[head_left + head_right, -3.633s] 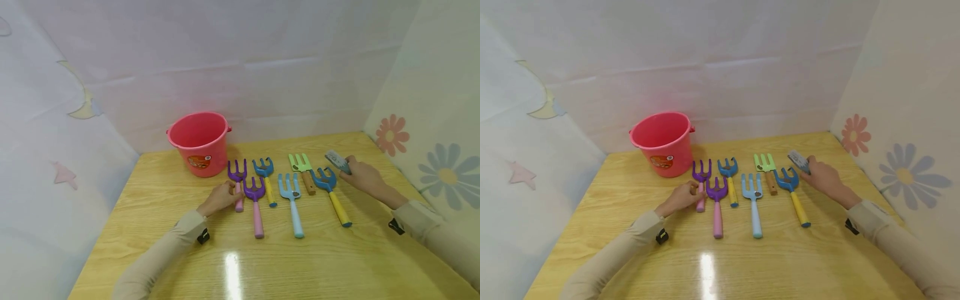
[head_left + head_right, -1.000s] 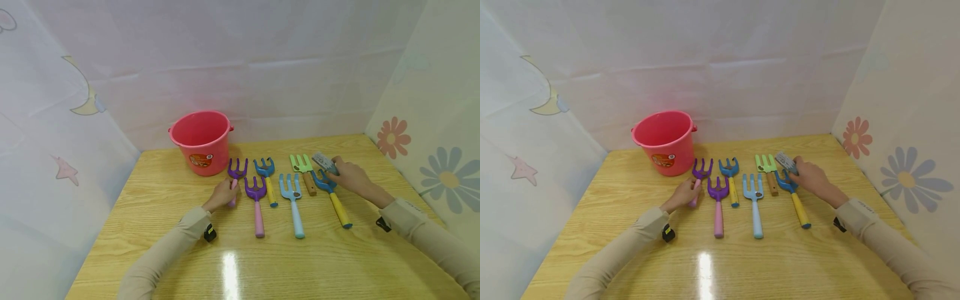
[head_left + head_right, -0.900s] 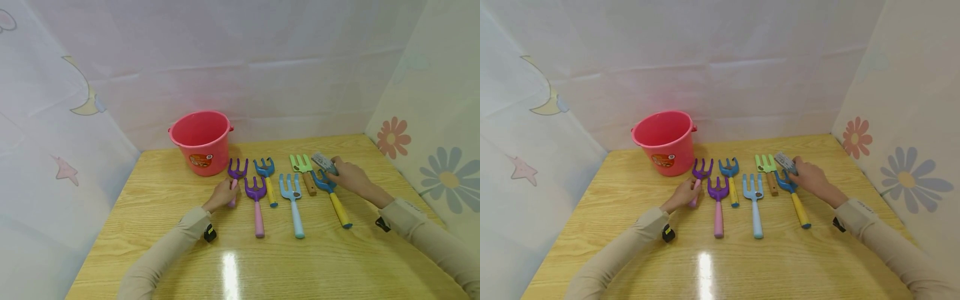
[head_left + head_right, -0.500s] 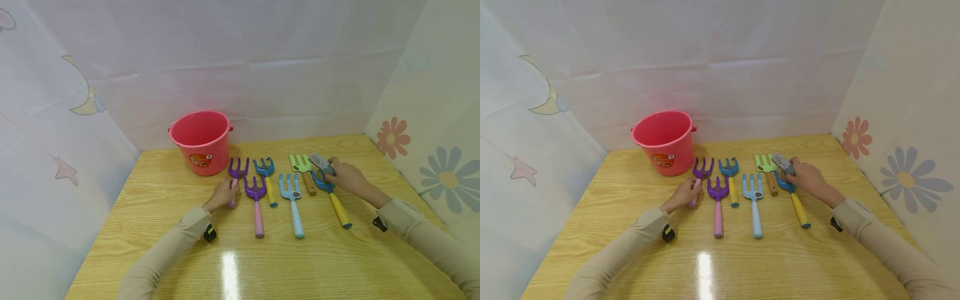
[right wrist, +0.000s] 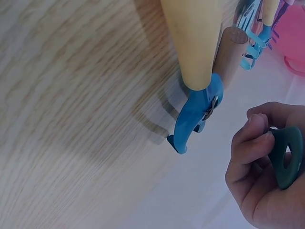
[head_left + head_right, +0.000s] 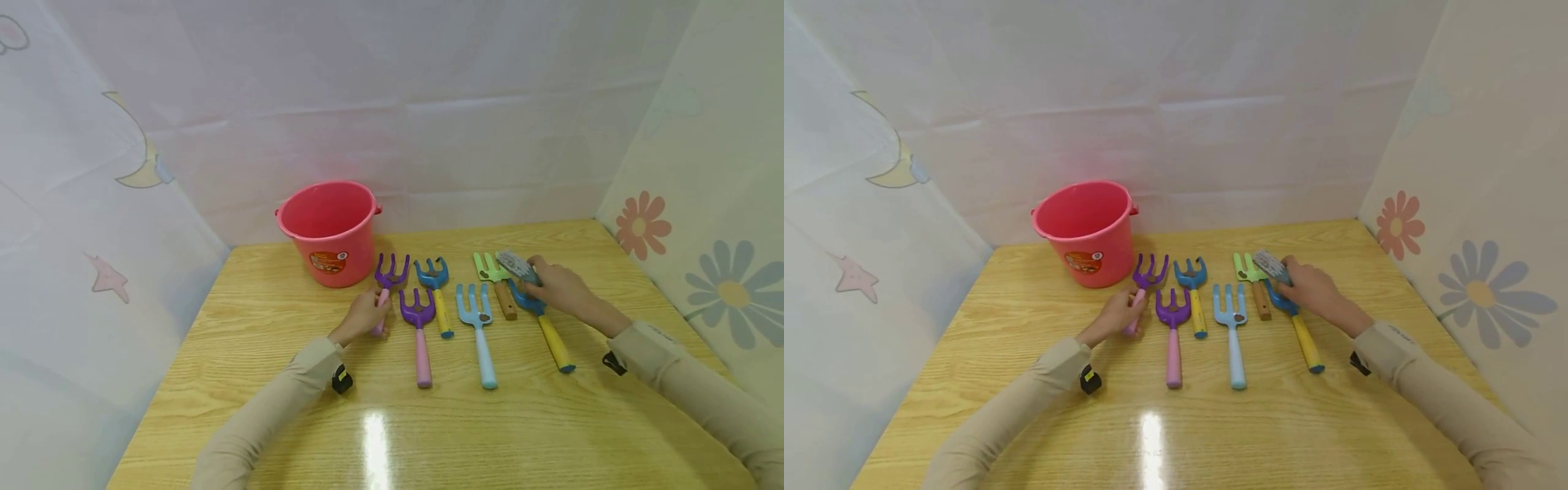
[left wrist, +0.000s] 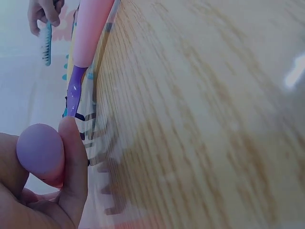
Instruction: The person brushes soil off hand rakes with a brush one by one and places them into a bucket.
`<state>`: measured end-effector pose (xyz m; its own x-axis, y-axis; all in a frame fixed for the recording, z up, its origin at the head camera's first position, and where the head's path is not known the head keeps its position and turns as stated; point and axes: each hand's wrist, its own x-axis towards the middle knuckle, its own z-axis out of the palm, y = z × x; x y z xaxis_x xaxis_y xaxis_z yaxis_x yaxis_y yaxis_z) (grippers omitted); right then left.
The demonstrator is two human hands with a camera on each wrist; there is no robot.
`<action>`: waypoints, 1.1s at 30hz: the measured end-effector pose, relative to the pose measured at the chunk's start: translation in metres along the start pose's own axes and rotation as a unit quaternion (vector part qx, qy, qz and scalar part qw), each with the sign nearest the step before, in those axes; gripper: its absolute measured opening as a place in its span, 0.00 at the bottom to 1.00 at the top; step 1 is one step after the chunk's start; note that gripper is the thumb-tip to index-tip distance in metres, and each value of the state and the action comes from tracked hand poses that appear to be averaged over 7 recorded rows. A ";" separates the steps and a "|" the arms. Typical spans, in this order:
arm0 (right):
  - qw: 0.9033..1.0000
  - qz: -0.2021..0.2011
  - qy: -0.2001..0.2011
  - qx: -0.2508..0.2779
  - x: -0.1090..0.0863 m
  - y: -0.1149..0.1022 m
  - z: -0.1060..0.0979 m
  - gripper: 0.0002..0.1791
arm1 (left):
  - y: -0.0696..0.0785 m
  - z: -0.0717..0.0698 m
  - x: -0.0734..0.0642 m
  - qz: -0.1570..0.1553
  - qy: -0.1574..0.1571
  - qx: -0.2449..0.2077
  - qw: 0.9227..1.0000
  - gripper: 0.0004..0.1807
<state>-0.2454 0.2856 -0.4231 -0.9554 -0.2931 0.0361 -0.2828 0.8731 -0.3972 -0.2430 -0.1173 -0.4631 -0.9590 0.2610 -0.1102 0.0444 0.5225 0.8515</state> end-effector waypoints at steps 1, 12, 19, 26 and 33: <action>1.000 0.000 -0.001 0.001 0.001 0.000 0.000 0.30 | 0.000 0.000 0.000 0.004 0.001 0.000 1.000 0.15; 1.000 -0.018 -0.008 0.009 0.004 -0.007 0.003 0.29 | 0.000 -0.002 0.002 0.015 0.000 0.007 1.000 0.15; 0.998 -0.025 -0.028 0.043 0.006 -0.010 0.005 0.29 | 0.005 -0.002 0.002 0.030 0.006 0.018 0.999 0.14; 0.998 -0.029 -0.036 0.050 0.007 -0.016 0.005 0.31 | 0.003 -0.001 0.004 0.023 0.002 -0.002 1.000 0.14; 0.998 -0.035 -0.028 0.045 0.011 -0.020 0.008 0.28 | 0.004 -0.002 0.004 0.016 0.009 0.009 1.000 0.15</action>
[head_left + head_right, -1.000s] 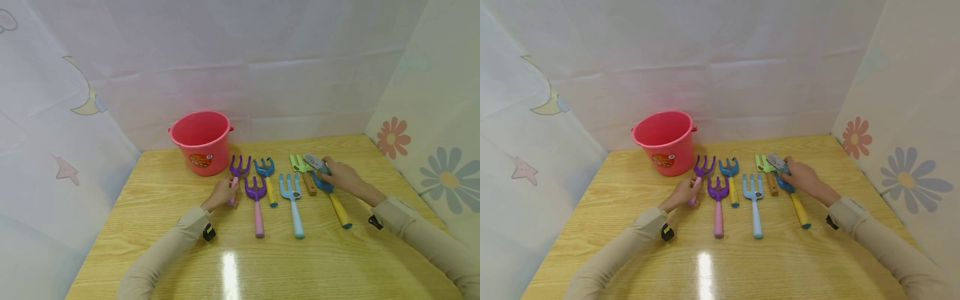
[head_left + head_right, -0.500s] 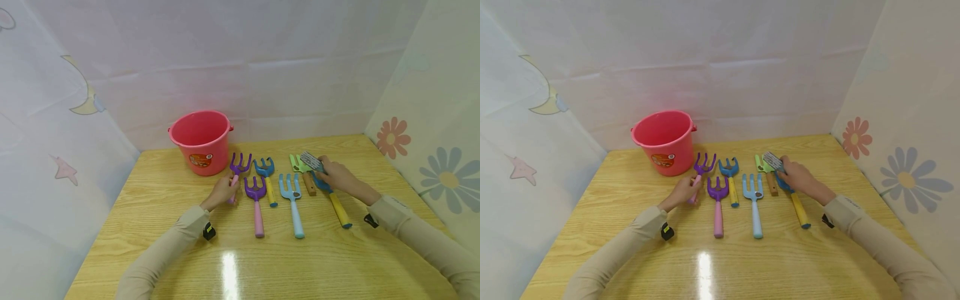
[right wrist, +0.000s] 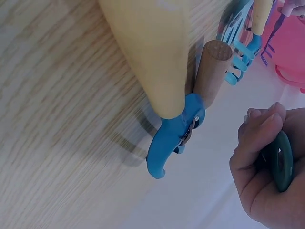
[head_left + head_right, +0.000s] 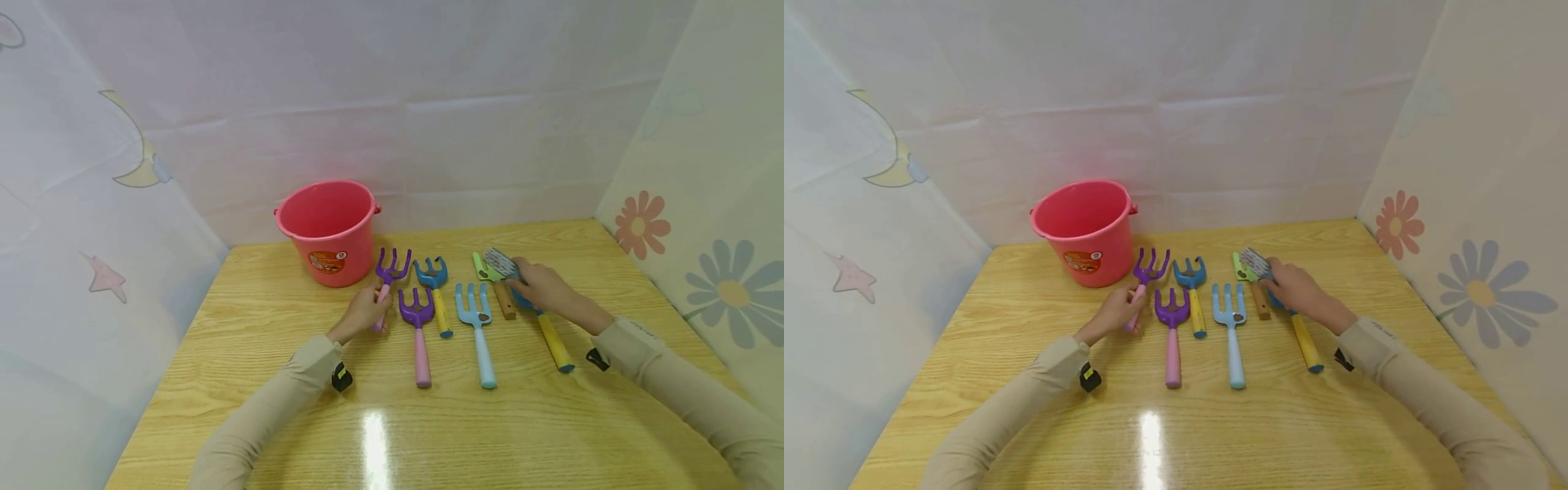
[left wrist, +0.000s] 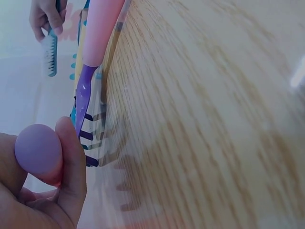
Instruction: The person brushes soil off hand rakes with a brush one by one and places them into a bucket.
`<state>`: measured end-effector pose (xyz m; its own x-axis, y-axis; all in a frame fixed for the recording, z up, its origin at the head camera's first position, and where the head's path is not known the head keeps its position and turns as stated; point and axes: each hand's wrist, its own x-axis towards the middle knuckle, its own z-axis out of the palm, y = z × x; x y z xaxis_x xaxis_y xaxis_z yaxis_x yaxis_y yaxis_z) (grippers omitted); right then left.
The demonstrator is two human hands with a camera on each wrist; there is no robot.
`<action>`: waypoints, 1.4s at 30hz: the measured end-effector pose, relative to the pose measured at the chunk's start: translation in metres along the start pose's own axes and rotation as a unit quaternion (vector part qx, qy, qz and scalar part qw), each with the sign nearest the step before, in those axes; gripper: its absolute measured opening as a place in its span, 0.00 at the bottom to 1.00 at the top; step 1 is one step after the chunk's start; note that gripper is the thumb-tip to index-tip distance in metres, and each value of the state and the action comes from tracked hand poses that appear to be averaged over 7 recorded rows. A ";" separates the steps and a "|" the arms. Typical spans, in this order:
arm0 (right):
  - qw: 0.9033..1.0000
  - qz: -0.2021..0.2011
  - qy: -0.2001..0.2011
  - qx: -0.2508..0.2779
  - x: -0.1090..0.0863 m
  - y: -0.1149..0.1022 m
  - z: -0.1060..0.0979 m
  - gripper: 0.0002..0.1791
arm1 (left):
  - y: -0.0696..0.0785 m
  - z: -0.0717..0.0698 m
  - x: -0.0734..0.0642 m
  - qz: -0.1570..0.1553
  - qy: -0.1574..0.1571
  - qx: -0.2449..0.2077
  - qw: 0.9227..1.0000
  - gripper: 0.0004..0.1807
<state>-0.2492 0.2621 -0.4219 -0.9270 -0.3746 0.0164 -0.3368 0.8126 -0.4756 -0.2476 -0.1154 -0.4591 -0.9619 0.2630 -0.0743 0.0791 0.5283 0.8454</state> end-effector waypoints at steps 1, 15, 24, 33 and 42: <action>1.000 0.000 0.003 -0.004 0.000 0.000 0.001 0.28 | 0.000 0.000 0.000 0.002 0.003 0.007 1.000 0.16; 1.000 -0.004 0.015 -0.009 0.002 -0.009 0.000 0.21 | 0.001 0.002 0.002 0.018 0.003 -0.008 1.000 0.17; 0.998 -0.022 0.033 -0.044 0.010 -0.014 0.001 0.17 | 0.004 0.000 0.001 0.014 -0.004 -0.028 1.000 0.18; 0.998 -0.035 0.020 -0.045 0.016 -0.023 0.006 0.15 | 0.001 0.000 0.002 0.016 -0.009 -0.040 0.999 0.20; 0.997 -0.044 0.036 -0.059 0.022 -0.031 0.010 0.13 | 0.001 0.000 0.002 0.019 -0.001 -0.027 0.999 0.19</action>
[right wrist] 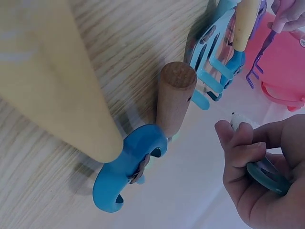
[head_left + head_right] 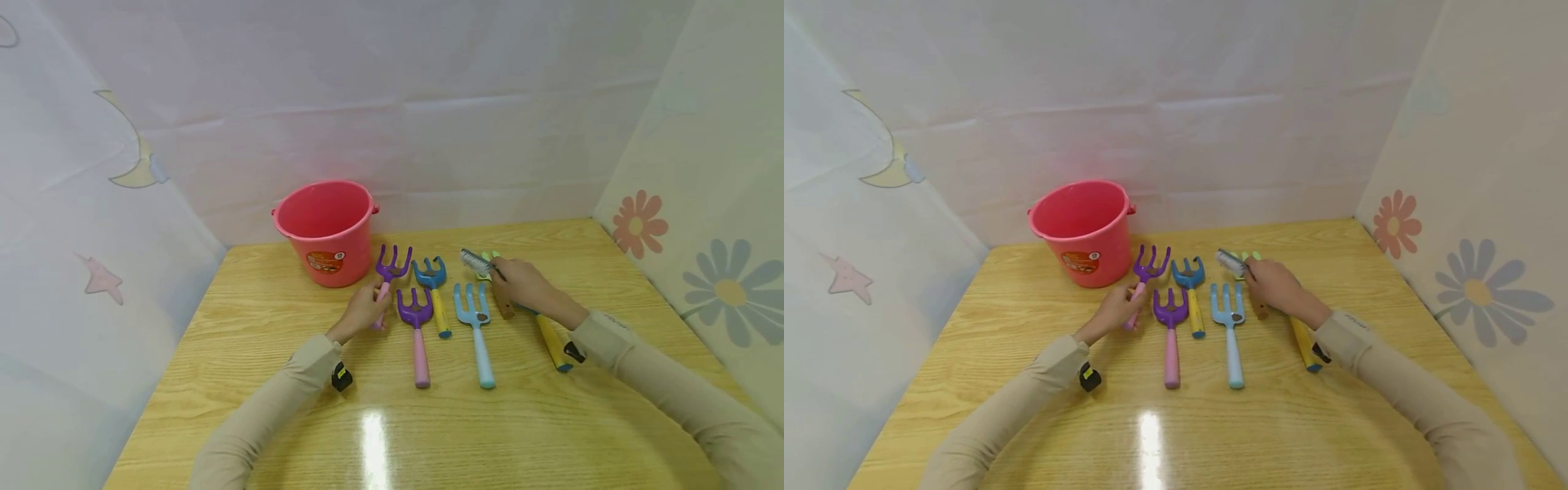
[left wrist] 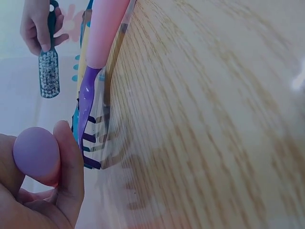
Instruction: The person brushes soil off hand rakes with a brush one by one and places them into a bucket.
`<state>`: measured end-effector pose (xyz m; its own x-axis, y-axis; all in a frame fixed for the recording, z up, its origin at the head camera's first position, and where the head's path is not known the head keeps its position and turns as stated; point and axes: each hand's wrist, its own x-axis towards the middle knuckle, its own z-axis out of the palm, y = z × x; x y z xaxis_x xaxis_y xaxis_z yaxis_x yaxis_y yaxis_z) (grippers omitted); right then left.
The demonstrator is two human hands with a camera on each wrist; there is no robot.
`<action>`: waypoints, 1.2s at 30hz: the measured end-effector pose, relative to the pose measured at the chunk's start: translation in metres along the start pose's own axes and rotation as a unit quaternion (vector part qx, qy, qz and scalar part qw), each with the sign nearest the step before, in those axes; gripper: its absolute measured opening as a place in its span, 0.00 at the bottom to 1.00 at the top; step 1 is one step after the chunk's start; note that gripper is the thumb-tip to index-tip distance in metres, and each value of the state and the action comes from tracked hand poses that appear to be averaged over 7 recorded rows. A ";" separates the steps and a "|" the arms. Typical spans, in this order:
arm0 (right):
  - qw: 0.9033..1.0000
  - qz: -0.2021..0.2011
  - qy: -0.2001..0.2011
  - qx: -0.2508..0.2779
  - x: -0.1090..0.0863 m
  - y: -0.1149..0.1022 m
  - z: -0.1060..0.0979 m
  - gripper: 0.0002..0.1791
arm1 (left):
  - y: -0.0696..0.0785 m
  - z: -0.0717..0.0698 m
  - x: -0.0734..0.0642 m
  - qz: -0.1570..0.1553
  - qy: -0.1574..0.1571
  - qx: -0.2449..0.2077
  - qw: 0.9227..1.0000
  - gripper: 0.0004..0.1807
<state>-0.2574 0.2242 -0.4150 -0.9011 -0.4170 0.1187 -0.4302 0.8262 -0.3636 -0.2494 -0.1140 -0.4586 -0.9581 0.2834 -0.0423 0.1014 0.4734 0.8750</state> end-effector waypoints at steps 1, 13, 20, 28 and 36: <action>1.000 0.002 0.000 -0.003 0.001 -0.001 0.000 0.13 | 0.000 0.000 0.000 0.001 0.000 -0.001 1.000 0.19; 1.000 -0.008 -0.009 -0.021 0.011 -0.009 0.009 0.18 | 0.001 0.001 -0.001 -0.007 0.003 -0.001 1.000 0.19; 0.999 -0.012 -0.019 -0.024 0.014 -0.019 0.010 0.23 | 0.000 0.001 -0.001 0.002 0.001 -0.002 1.000 0.18; 1.000 -0.020 -0.013 -0.015 0.022 -0.037 0.010 0.24 | -0.001 0.001 -0.002 -0.002 0.002 -0.010 1.000 0.17; 0.999 -0.038 -0.011 -0.010 0.029 -0.046 0.014 0.25 | 0.000 0.000 -0.002 -0.005 0.004 -0.019 1.000 0.19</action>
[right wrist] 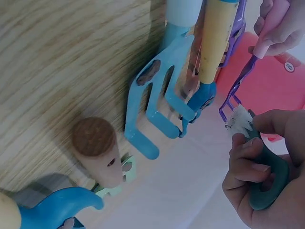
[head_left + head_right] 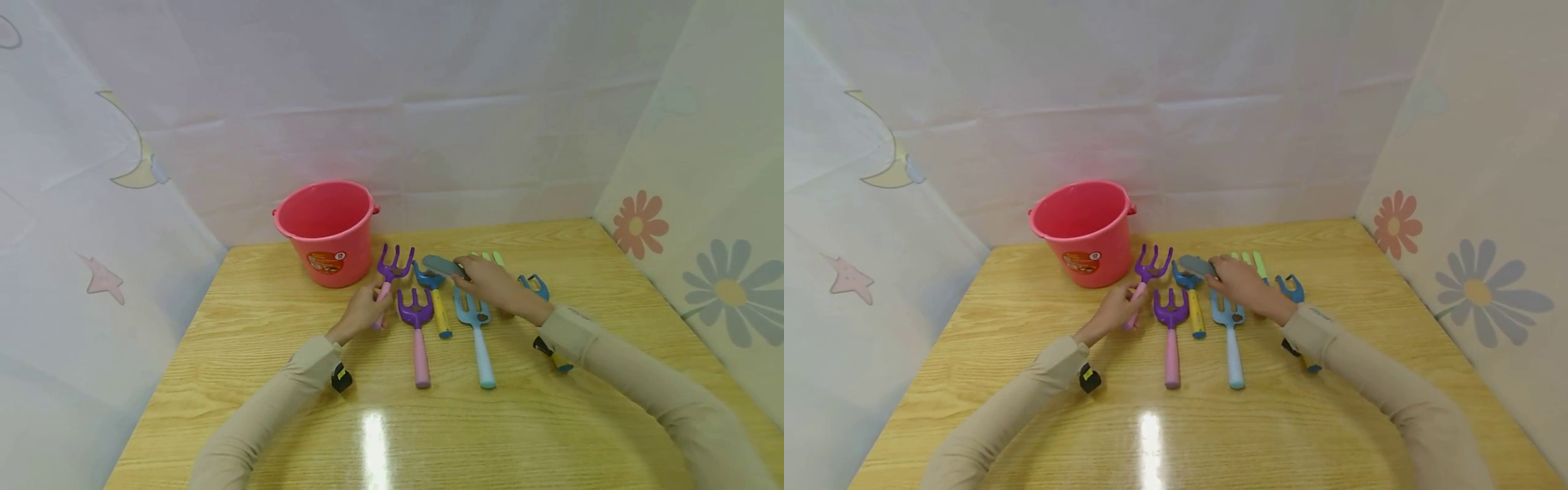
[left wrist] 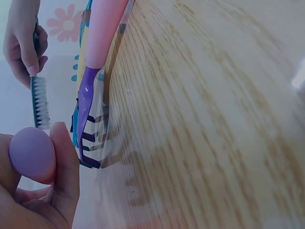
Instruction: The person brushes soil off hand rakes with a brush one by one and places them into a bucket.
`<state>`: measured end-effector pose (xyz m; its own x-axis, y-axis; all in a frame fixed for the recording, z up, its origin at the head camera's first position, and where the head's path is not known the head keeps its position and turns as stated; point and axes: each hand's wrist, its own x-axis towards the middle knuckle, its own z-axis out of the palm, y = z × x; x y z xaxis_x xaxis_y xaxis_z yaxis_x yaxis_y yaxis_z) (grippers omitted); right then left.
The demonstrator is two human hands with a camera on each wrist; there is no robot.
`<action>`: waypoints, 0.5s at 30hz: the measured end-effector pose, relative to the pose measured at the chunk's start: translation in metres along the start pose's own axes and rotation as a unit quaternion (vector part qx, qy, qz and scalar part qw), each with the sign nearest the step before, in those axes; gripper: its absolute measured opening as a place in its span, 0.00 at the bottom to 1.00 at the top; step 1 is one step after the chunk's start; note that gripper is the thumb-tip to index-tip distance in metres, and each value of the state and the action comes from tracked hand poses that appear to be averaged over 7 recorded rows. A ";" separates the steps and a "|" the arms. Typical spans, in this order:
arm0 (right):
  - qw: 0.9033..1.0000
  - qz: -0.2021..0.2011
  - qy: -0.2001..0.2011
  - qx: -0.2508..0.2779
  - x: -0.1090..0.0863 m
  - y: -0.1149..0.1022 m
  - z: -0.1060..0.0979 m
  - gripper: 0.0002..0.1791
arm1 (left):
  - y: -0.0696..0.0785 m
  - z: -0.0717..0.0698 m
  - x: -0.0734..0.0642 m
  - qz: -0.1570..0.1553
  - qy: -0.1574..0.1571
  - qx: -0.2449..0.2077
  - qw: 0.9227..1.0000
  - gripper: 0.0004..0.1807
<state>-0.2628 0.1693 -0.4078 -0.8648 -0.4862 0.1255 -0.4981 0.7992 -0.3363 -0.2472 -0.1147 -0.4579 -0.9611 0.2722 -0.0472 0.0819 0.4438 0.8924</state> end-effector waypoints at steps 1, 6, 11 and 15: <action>1.000 -0.002 0.000 0.002 0.001 -0.001 0.000 0.25 | 0.000 0.000 0.000 0.000 0.001 0.001 1.000 0.20; 1.000 0.000 0.004 0.002 0.004 -0.006 0.002 0.26 | 0.001 0.000 0.000 0.004 0.002 -0.001 1.000 0.20; 1.000 0.001 -0.001 -0.003 0.008 -0.010 0.005 0.26 | 0.000 0.001 0.000 0.009 0.004 0.000 1.000 0.20; 1.000 -0.007 -0.001 0.002 0.011 -0.014 0.007 0.26 | 0.001 0.001 -0.001 0.008 0.007 0.006 1.000 0.20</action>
<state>-0.2644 0.1503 -0.4086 -0.8574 -0.4986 0.1277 -0.5102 0.7906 -0.3386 -0.2460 -0.1134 -0.4571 -0.9629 0.2684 -0.0262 0.1013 0.4503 0.8871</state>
